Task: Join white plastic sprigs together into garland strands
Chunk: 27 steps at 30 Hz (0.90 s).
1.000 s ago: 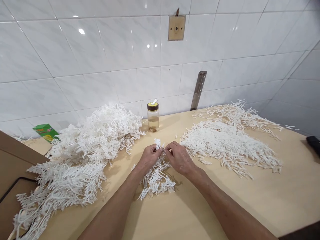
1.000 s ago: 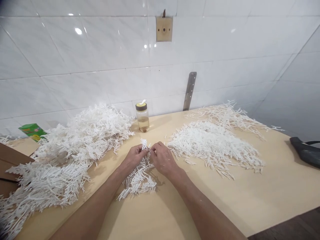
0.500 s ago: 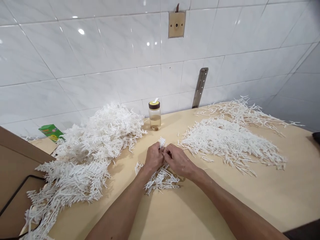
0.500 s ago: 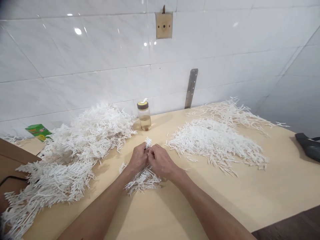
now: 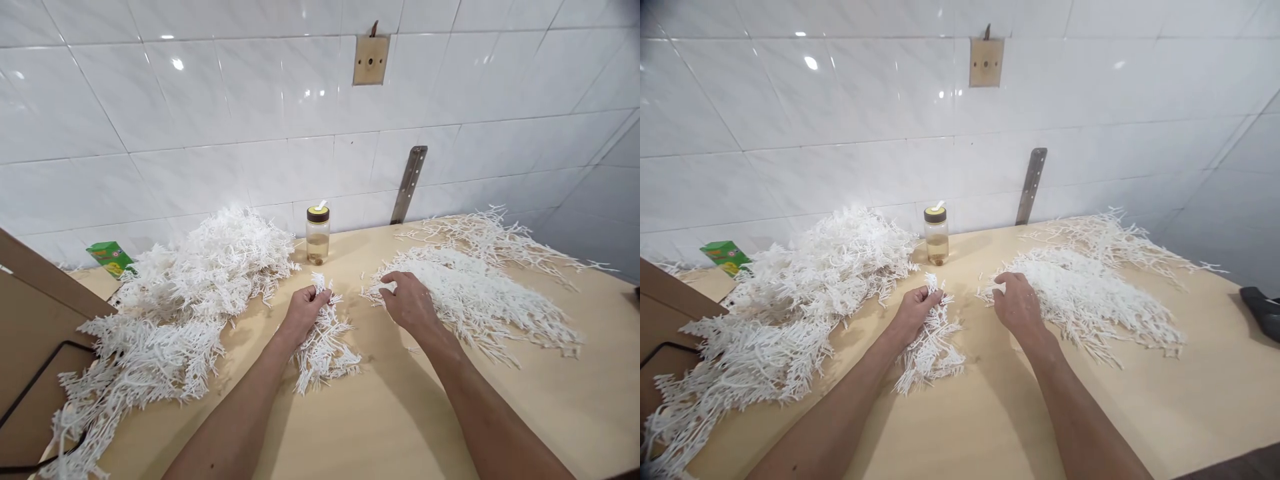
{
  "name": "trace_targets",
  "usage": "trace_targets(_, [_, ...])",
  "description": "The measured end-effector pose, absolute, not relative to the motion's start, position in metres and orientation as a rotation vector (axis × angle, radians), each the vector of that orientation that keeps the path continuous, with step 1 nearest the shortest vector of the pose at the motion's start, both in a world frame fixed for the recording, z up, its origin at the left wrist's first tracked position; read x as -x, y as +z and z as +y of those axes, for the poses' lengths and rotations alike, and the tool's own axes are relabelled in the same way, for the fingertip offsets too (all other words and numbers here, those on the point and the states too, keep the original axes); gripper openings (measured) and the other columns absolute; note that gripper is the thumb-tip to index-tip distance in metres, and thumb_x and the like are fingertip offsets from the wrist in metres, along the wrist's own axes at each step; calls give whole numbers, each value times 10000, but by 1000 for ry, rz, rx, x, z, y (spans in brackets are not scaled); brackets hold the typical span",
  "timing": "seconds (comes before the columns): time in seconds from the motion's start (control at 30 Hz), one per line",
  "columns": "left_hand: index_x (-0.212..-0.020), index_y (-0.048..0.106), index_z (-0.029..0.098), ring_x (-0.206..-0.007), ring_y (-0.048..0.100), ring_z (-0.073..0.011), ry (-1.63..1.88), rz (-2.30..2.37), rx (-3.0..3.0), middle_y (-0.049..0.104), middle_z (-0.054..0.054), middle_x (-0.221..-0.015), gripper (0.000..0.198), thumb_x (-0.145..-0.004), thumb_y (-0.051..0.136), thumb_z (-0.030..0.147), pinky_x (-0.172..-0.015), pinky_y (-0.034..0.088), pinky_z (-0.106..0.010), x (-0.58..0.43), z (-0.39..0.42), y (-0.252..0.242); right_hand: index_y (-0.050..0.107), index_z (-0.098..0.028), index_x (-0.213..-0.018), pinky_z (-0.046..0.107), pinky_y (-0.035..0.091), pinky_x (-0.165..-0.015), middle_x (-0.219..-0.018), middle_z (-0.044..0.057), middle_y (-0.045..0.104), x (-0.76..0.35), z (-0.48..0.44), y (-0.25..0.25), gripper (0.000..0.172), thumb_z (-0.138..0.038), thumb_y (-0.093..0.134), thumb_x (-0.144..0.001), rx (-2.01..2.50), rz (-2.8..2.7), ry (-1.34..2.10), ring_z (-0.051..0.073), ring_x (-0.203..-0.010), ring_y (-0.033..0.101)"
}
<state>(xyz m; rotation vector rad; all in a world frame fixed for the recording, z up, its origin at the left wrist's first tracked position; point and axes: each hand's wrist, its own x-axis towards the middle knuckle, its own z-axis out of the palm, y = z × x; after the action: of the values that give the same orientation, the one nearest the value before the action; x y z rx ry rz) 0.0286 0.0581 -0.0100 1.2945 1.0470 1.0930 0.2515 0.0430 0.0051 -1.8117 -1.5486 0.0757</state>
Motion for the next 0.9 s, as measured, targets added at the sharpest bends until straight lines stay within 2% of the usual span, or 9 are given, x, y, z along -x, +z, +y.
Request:
trace_targets(0.07, [-634,562,151,-486,340,-69,1096,1024,-1299,413,56,-528,431,-708,707,550,-480,263,-217,-30,59,-11,680,-176,-937,326,446,-706,-982,97,695,-242,39,9,232,-310,539,-811,1736,-1591,226,170,-652,597])
trace_targets(0.17, [-629,529,159,-497,368,-76,1098,978,-1301,429,55,-538,434,-701,718,544,-492,297,-217,-31,58,-11,707,-196,-950,302,458,-695,-902,54,728,-218,31,15,290,-391,518,-850,1541,-1685,595,185,-728,631])
trace_targets(0.27, [-640,523,162,-502,369,-77,1099,978,-1308,433,56,-545,437,-690,722,547,-494,296,-216,-33,57,-10,707,-196,-814,283,445,-672,-804,27,726,-199,26,15,276,-402,526,-845,1451,-1751,756,175,-714,626])
trace_targets(0.33, [-639,513,164,-500,358,-76,1088,997,-1315,421,58,-542,438,-685,722,547,-491,281,-215,-34,56,-8,688,-190,-754,277,437,-658,-755,19,714,-195,25,12,255,-390,548,-826,1475,-1725,777,167,-689,618])
trace_targets(0.47, [-619,508,164,-504,350,-77,1068,1034,-1368,407,58,-535,438,-694,708,546,-495,270,-218,-34,56,-7,686,-183,-803,264,436,-642,-790,28,712,-196,28,5,228,-381,574,-799,1460,-1663,839,160,-705,613])
trace_targets(0.7, [-609,460,179,-506,320,-79,1074,1086,-1415,365,70,-527,426,-711,683,527,-488,245,-222,-35,59,-12,648,-179,-720,241,391,-548,-661,-1,651,-193,28,3,203,-362,587,-781,1435,-1600,915,123,-574,534])
trace_targets(0.8, [-609,483,176,-507,342,-88,1066,1177,-1429,388,62,-526,372,-724,658,483,-490,236,-228,-36,63,-17,639,-180,-730,254,417,-591,-696,8,654,-189,27,3,137,-289,583,-789,1402,-1658,802,135,-621,561])
trace_targets(0.9, [-568,475,178,-511,343,-92,1097,1278,-1469,379,61,-513,334,-712,649,423,-493,225,-231,-37,68,-19,613,-182,-719,275,436,-644,-773,34,644,-181,24,4,115,-180,540,-808,1301,-1774,545,148,-686,567])
